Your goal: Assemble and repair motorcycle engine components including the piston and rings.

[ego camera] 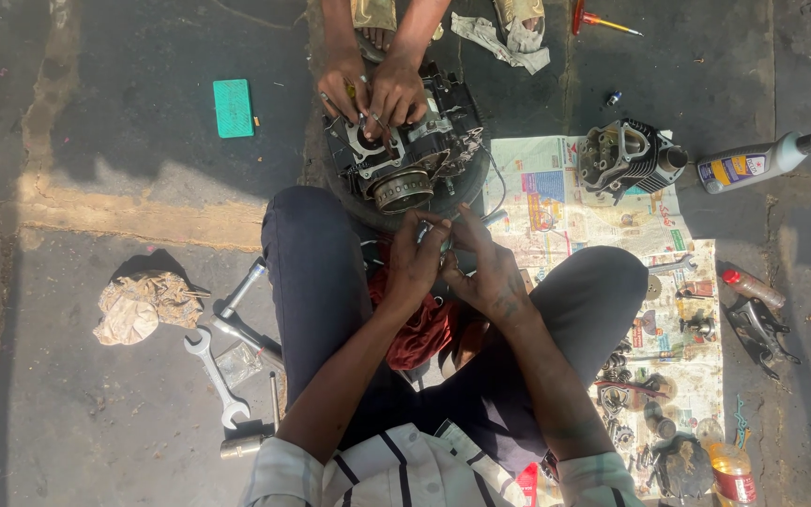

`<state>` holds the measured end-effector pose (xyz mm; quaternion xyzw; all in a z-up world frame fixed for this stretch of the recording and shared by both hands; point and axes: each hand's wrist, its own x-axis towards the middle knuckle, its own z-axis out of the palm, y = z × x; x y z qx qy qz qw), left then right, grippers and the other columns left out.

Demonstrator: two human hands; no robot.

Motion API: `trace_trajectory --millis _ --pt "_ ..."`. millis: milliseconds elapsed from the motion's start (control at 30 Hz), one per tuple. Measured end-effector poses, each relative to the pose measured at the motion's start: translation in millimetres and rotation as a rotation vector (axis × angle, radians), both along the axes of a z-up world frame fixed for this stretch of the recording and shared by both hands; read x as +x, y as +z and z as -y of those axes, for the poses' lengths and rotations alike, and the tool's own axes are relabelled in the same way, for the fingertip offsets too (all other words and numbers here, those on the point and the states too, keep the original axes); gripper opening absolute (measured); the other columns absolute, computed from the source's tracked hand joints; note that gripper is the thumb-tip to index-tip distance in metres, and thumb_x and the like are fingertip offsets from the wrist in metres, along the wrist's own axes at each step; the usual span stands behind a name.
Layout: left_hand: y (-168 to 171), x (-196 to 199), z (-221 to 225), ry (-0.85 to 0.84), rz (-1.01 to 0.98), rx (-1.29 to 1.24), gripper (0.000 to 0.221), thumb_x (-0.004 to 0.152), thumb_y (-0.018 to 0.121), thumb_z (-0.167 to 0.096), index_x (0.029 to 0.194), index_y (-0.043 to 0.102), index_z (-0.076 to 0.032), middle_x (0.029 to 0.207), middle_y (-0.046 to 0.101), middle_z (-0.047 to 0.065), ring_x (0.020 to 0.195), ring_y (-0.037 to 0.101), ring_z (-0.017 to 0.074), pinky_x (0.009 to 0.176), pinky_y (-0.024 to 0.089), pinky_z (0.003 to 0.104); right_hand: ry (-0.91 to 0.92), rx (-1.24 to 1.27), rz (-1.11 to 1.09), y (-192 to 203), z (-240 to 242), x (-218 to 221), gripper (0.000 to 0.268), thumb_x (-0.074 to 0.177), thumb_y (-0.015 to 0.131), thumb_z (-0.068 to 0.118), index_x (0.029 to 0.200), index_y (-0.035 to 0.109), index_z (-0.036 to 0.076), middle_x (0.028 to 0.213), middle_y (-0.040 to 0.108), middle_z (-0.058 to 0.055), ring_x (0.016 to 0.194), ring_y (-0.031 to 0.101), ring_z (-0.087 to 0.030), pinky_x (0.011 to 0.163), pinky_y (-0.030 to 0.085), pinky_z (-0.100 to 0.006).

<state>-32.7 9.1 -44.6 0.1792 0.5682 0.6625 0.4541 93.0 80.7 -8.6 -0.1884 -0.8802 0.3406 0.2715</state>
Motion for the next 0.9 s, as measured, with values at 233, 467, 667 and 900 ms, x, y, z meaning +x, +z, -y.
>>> trace_trajectory --millis 233,467,667,900 --pt "-14.4 1.4 -2.4 -0.055 -0.112 -0.026 0.026 0.098 0.064 -0.029 0.107 0.059 -0.004 0.083 0.061 0.005 0.065 0.058 0.0094 0.052 0.048 0.027 0.011 0.053 -0.043 5.9 -0.8 0.6 0.069 0.086 0.070 -0.007 0.146 0.036 -0.001 0.120 0.071 -0.025 0.110 0.075 -0.037 0.088 0.064 -0.039" --pt "1.2 -0.2 -4.9 -0.106 0.087 -0.199 0.031 0.097 0.060 -0.032 0.115 0.057 -0.007 0.077 0.059 0.010 0.057 0.056 0.0163 0.043 0.041 0.028 -0.109 -0.095 0.058 -3.9 -3.7 3.7 0.071 0.082 0.076 -0.002 0.143 0.042 0.002 0.117 0.074 -0.021 0.110 0.077 -0.033 0.087 0.065 -0.038" --pt "-4.1 -5.6 -6.6 -0.017 0.595 -0.086 0.038 0.095 0.055 -0.042 0.112 0.057 -0.009 0.090 0.064 0.007 0.067 0.065 0.0174 0.056 0.055 0.031 0.078 -0.143 -0.123 22.2 -4.0 -2.7 0.092 0.072 0.087 0.000 0.151 0.038 -0.002 0.141 0.061 -0.024 0.130 0.063 -0.034 0.106 0.054 -0.042" --pt "-8.2 -7.4 -4.5 -0.137 0.499 -0.087 0.036 0.098 0.053 -0.040 0.111 0.065 -0.009 0.096 0.066 0.003 0.087 0.065 0.0117 0.078 0.052 0.028 -0.008 0.042 -0.102 14.0 -11.0 8.6 0.081 0.067 0.097 0.006 0.138 0.058 0.006 0.135 0.068 -0.014 0.115 0.071 -0.024 0.099 0.060 -0.035"
